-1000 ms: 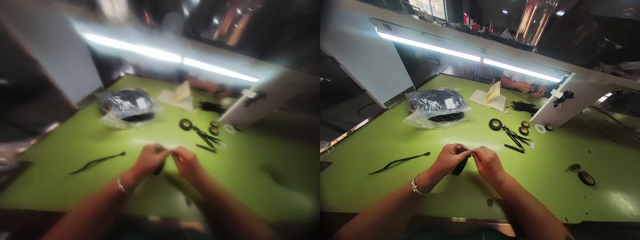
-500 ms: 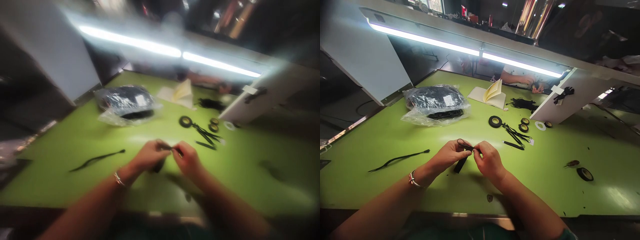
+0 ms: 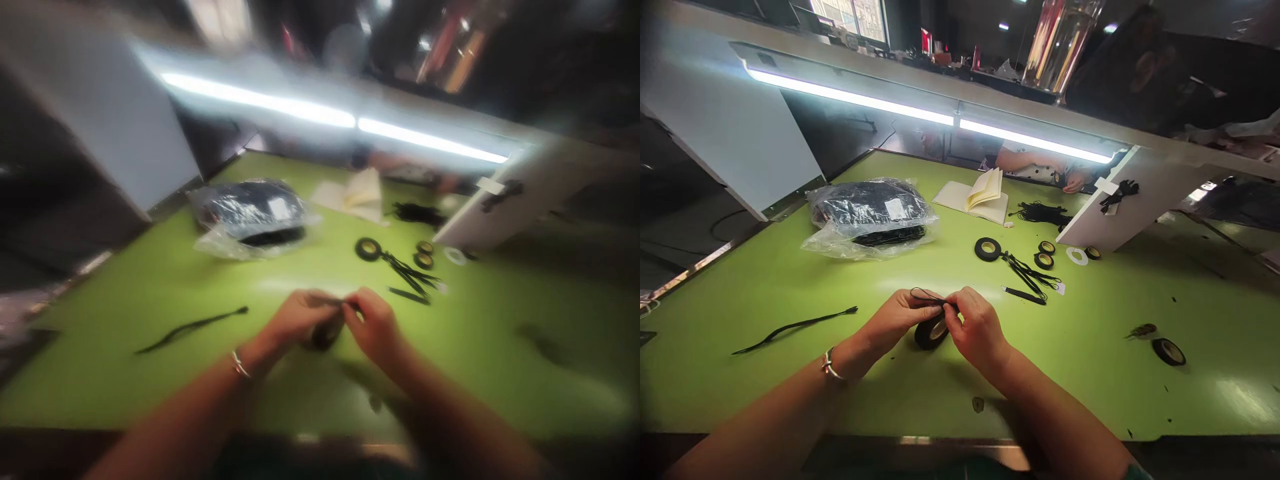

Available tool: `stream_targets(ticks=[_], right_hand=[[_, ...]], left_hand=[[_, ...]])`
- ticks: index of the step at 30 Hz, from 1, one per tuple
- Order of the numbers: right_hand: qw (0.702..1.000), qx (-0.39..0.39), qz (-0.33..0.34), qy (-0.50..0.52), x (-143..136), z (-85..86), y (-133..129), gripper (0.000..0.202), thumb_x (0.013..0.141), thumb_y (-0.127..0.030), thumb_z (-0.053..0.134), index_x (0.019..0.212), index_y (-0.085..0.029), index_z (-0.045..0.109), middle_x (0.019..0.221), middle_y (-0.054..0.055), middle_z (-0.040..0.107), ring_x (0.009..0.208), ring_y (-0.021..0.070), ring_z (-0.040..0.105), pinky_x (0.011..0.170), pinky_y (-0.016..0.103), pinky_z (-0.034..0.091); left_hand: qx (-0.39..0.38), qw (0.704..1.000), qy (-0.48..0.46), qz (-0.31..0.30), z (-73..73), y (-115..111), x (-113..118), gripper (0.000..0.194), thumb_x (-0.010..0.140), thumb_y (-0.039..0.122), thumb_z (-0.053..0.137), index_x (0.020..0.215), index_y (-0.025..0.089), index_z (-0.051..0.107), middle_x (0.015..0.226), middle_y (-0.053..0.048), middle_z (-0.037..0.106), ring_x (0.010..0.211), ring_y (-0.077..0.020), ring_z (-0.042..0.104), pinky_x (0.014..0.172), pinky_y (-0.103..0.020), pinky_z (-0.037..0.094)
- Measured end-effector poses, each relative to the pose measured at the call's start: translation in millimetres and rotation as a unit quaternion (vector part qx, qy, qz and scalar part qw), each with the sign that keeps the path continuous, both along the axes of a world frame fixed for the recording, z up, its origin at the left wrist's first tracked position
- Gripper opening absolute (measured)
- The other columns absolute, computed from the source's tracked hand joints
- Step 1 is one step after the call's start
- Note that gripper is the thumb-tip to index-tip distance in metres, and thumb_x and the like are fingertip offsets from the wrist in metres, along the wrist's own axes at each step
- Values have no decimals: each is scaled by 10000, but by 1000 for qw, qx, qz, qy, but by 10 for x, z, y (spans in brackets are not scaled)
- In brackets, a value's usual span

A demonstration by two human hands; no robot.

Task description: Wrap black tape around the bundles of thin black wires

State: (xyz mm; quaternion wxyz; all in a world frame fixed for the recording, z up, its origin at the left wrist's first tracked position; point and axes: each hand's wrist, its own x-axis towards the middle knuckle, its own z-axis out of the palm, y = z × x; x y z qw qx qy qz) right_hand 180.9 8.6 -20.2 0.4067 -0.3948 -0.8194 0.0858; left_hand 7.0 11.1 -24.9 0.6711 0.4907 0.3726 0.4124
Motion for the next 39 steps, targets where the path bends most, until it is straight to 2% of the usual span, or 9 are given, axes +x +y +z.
stream_targets(ticks=[5,10,17,23,26,29,33,36,39], right_hand=[[999,53,4,-4,0,-38,6,105,885,-113,504,896,-204,554,756,17,558,712,149,525,655,276,463],[990,128,-19,-59,31,-87,23,194,879,-94,508,996,-229,583,806,32,600,749,166,558,645,274,487],[961,229,-58,-145,16,-86,-4,192,858,-84,540,987,-198,624,768,42,640,725,168,548,631,280,454],[955,255,-51,-140,3,-39,10,204,844,-52,538,966,-195,618,775,39,654,743,172,540,681,294,468],[959,249,-52,-127,19,-41,25,178,833,-57,564,941,-191,610,765,37,638,742,174,526,681,293,470],[959,248,-45,-130,26,-69,29,173,822,-60,577,919,-200,610,757,30,626,739,174,521,673,291,469],[966,232,-30,-112,14,-90,41,184,818,-53,578,916,-206,606,766,32,622,752,178,523,684,300,479],[989,145,-1,-24,36,-1,56,165,830,-95,587,945,-213,595,840,41,621,804,177,552,719,317,502],[994,35,8,107,140,208,76,181,865,-148,553,1021,-225,598,969,54,618,907,183,591,780,341,519]], left_hand=[[-17,999,-24,23,13,-35,-12,245,745,358,721,765,116,691,553,-20,601,488,-110,521,491,-231,404],[-49,998,-26,33,35,-44,-26,291,739,406,720,727,121,664,609,-31,623,523,-112,537,510,-227,398],[-89,992,27,80,-35,-38,-25,492,768,597,610,738,106,643,656,-45,617,581,-123,524,565,-250,411],[-95,991,33,92,-31,-47,-21,415,737,535,670,708,127,602,635,-13,570,568,-113,488,557,-248,395],[-85,992,32,85,-24,-44,-29,319,740,444,686,737,132,619,625,3,543,565,-108,473,539,-236,369],[-55,991,58,108,-13,-32,-37,234,735,348,688,697,124,636,601,16,510,563,-92,437,531,-220,335],[-20,991,66,112,8,-19,-42,253,719,364,714,706,114,681,637,-6,569,604,-98,460,576,-222,361],[-8,992,52,115,16,-17,-44,267,711,382,729,740,118,700,666,-21,612,629,-111,496,612,-232,387],[-10,991,60,120,10,-13,-50,277,731,399,712,768,125,695,656,-19,611,607,-114,500,601,-241,392]])
